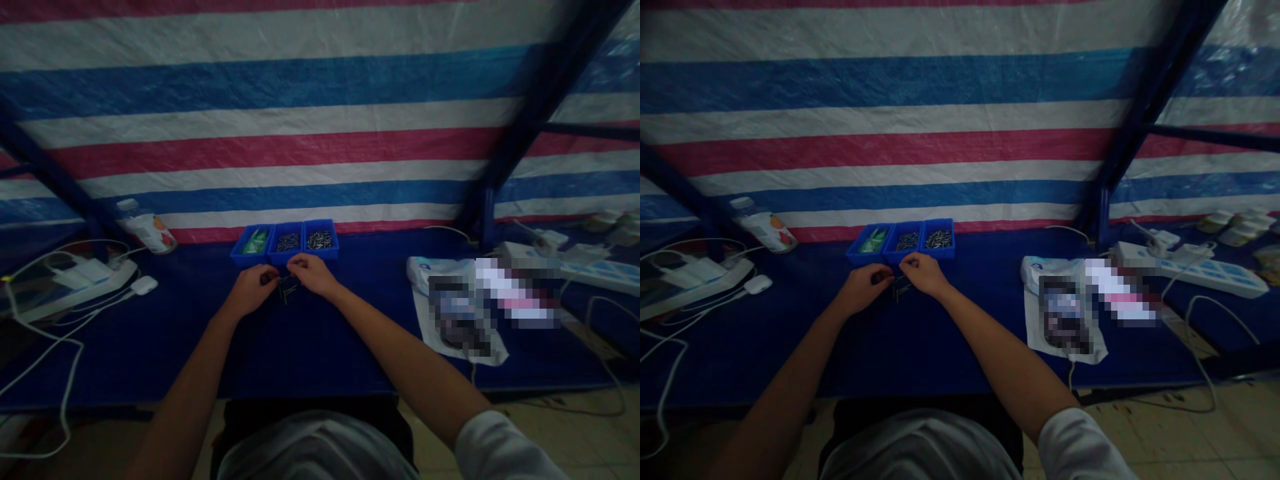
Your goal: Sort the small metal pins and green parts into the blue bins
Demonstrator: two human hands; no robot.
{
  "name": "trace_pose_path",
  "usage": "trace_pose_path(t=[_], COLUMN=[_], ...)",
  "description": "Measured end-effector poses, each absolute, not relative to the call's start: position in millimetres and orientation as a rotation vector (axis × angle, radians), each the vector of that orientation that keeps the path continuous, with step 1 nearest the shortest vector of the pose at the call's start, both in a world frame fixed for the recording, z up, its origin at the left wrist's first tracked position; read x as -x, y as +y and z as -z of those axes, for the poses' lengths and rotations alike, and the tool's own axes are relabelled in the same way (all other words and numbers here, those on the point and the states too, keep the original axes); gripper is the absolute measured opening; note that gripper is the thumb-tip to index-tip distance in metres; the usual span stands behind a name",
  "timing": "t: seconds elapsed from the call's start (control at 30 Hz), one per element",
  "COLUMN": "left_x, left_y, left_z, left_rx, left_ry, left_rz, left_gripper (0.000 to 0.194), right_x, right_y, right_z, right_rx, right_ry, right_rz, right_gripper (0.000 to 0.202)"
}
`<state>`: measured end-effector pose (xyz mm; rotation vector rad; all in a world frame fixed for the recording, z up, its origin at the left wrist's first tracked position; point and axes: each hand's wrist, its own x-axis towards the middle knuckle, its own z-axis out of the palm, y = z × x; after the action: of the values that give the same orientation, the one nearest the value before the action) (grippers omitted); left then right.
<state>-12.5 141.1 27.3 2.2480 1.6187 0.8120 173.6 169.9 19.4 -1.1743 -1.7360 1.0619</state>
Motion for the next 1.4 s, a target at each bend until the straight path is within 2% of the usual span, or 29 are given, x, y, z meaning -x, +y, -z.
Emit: trace_pose_path(t=[0.13, 0.23, 0.5, 0.63, 0.73, 0.83, 0.93, 1.07, 1.17, 1.27, 1.4], left_x=[11, 9, 8, 7, 6, 5, 4, 1, -1, -1, -1], left_y=[142, 143, 146, 145, 144, 144, 144, 142, 141, 140, 139], left_z=[-21, -19, -15, -13, -12, -12, -15, -20, -24, -26, -29], left_rx=[-2.339, -2.335, -2.336, -2.315, -2.303, -2.307, -2.26, -2.192, -2.183, -2.198, -2.18], left_ry=[1.55, 1.542, 1.607, 1.686, 1.701, 1.687, 1.689, 1.72, 1.722, 1.704, 1.675], left_rz=[-0.713, -0.725, -0.741, -0.735, -0.743, -0.773, -0.787, -0.826, -0.838, -0.876, -0.991], left_gripper=[0.02, 0.02, 0.016, 0.014, 0.011, 0.009, 0.009, 0.01, 0.01, 0.01, 0.012], right_x=[-179, -183, -183, -191, -213, -250, -294, -336, -338, -313, -253], right_y=[164, 159, 157, 135, 97, 54, 27, 26, 44, 66, 99], right_z=[-19, -20, -21, -50, -76, -84, -67, -39, -41, -62, -81], right_rx=[1.199, 1.159, 1.157, 1.167, 1.162, 1.343, 1.633, 1.887, 1.941, 1.829, 1.402], right_ry=[-2.035, -2.245, -2.28, -2.249, -2.195, -2.109, -1.911, -1.735, -1.74, -1.807, -2.128], right_rz=[-0.687, -0.549, -0.498, -0.607, -0.526, -0.412, -0.304, -0.316, -0.362, -0.261, -0.319], right_gripper=[0.013, 0.013, 0.011, 0.015, 0.023, 0.03, 0.028, 0.029, 0.031, 0.031, 0.028])
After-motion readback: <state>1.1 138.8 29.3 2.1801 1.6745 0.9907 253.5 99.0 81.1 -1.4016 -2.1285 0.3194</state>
